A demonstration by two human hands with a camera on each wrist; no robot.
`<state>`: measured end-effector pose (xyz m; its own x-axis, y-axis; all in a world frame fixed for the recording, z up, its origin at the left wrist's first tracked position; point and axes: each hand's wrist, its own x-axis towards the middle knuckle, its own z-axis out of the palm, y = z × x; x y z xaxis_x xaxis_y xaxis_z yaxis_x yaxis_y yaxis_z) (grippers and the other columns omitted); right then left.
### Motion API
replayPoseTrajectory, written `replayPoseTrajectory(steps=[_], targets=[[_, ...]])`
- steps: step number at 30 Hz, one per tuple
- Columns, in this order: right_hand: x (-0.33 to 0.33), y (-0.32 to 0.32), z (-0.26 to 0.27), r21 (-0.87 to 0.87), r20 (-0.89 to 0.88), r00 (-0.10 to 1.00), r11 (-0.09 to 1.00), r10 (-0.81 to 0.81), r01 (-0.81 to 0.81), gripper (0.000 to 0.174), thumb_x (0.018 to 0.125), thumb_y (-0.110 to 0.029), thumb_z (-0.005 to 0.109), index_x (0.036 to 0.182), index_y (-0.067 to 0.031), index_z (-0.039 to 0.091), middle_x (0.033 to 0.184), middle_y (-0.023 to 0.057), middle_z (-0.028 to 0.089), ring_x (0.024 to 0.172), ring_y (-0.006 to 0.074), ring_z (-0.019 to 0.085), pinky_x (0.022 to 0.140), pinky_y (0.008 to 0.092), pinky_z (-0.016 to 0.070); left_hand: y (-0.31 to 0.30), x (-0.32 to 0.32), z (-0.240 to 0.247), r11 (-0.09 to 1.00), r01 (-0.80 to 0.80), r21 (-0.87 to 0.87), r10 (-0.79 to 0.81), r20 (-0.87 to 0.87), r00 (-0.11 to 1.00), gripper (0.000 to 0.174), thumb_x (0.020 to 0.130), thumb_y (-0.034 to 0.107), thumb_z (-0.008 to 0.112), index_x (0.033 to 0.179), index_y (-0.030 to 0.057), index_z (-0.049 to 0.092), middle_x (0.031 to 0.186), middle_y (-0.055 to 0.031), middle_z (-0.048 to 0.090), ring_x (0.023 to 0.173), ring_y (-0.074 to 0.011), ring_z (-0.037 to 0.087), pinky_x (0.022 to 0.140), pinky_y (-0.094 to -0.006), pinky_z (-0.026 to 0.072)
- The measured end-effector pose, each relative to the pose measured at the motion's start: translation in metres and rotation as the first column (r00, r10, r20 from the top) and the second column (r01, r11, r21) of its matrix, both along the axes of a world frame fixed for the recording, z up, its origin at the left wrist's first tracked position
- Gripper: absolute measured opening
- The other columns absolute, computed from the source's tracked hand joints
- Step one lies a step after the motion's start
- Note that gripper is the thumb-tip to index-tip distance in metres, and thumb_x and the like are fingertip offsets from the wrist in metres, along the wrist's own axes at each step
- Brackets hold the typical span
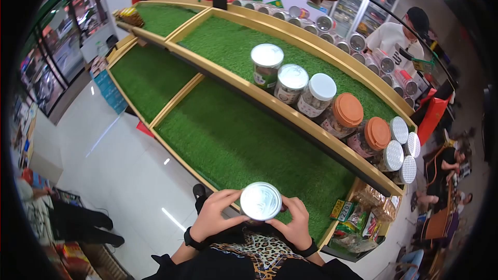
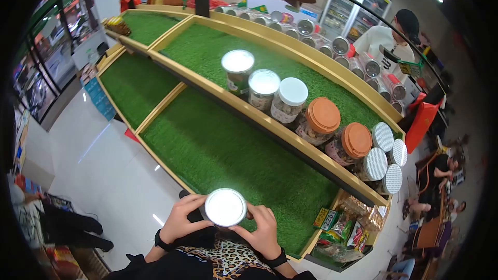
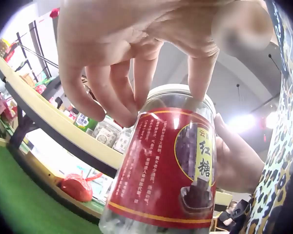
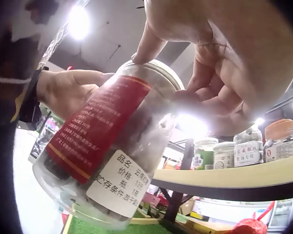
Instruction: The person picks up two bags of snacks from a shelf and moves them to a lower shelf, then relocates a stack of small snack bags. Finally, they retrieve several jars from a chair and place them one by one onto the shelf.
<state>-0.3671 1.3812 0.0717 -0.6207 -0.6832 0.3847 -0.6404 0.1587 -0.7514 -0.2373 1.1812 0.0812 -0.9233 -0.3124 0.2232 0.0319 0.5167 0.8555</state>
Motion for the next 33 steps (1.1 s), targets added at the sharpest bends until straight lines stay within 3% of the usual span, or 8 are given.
replayPoseTrajectory(steps=[5,10,16,19,20,24,31,33], targets=[[0.002,-0.033,-0.004,0.064,0.041,0.963,0.962,-0.268,0.265,0.067,0.065,-0.027,0.083,0.121,0.0006,0.058,0.061,0.0029,0.053,0.057,0.015,0.048,0.056,0.0294,0.036,-0.055,-0.046,-0.003,0.969,0.244,-0.022,-0.244,0.001,0.97,0.061,0.069,0.026,0.079,0.12,-0.0013,0.058,0.115,-0.0171,0.059,0.105,-0.0299,0.057,0.089,-0.0374,0.0456],[0.002,-0.107,0.008,0.042,0.408,0.831,0.917,-0.377,0.395,0.069,0.069,-0.015,0.079,0.13,0.0005,0.05,0.061,0.0037,0.057,0.059,0.0103,0.053,0.06,0.0264,0.0433,-0.133,-0.088,0.011,0.93,0.36,-0.074,-0.365,-0.06,0.929,0.062,0.071,0.025,0.078,0.122,-0.0006,0.056,0.113,-0.0166,0.058,0.103,-0.0301,0.057,0.088,-0.0372,0.0457],[-0.001,-0.202,0.011,-0.043,0.461,0.829,0.926,-0.315,0.375,0.076,0.079,-0.013,0.072,0.143,-0.0025,0.031,0.091,0.0116,0.067,0.08,0.0159,0.064,0.076,0.0294,0.0496,-0.215,-0.103,0.02,0.932,0.361,-0.017,-0.361,-0.023,0.932,0.061,0.073,0.015,0.075,0.127,-0.0012,0.052,0.117,-0.0152,0.051,0.105,-0.0257,0.055,0.089,-0.0352,0.048],[-0.006,-0.237,0.021,-0.129,0.498,0.852,0.958,-0.161,0.256,0.081,0.084,-0.012,0.065,0.147,-0.0031,0.015,0.116,0.0198,0.059,0.101,0.0247,0.062,0.09,0.036,0.0464,-0.247,-0.11,0.023,0.914,0.377,0.151,-0.363,-0.109,0.925,0.062,0.073,0.012,0.074,0.129,-0.0025,0.05,0.121,-0.0161,0.047,0.111,-0.0266,0.052,0.092,-0.0366,0.0479],[-0.007,-0.245,0.029,-0.123,0.497,0.858,0.969,-0.126,0.213,0.083,0.086,-0.013,0.063,0.148,-0.0024,0.008,0.133,0.0241,0.044,0.114,0.0294,0.054,0.097,0.0389,0.0419,-0.258,-0.117,0.025,0.904,0.404,0.142,-0.392,-0.107,0.914,0.062,0.073,0.012,0.074,0.129,-0.0025,0.05,0.121,-0.0161,0.047,0.111,-0.0266,0.052,0.092,-0.0366,0.0479],[-0.017,-0.277,0.049,-0.209,0.369,0.922,0.956,-0.118,0.206,0.086,0.086,-0.016,0.062,0.147,-0.0007,0.004,0.146,0.0237,0.025,0.127,0.031,0.042,0.102,0.0403,0.0362,-0.293,-0.14,0.022,0.859,0.511,0.033,-0.476,-0.314,0.821,0.068,0.075,-0.001,0.068,0.136,-0.004,0.039,0.135,-0.0147,0.031,0.125,-0.0274,0.041,0.101,-0.0368,0.0399],[-0.079,-0.317,0.075,-0.264,0.361,0.923,0.935,-0.133,0.238,0.087,0.084,-0.013,0.064,0.148,-0.0037,0.006,0.145,0.0208,0.031,0.123,0.0284,0.045,0.1,0.0398,0.0367,-0.302,-0.211,0.024,0.803,0.499,0.326,-0.311,-0.486,0.817,0.066,0.078,-0.002,0.063,0.138,-0.001,0.037,0.137,-0.0147,0.03,0.129,-0.0262,0.037,0.104,-0.0383,0.0374],[-0.094,-0.328,0.063,-0.249,0.356,0.924,0.939,-0.14,0.238,0.089,0.085,-0.012,0.063,0.148,-0.0044,0.0,0.143,0.0215,0.033,0.117,0.0276,0.051,0.097,0.0394,0.04,-0.31,-0.228,0.02,0.867,0.456,0.201,-0.353,-0.399,0.846,0.072,0.08,0.01,0.066,0.142,-0.0001,0.03,0.136,-0.0153,0.032,0.127,-0.0267,0.038,0.103,-0.0393,0.0376]])
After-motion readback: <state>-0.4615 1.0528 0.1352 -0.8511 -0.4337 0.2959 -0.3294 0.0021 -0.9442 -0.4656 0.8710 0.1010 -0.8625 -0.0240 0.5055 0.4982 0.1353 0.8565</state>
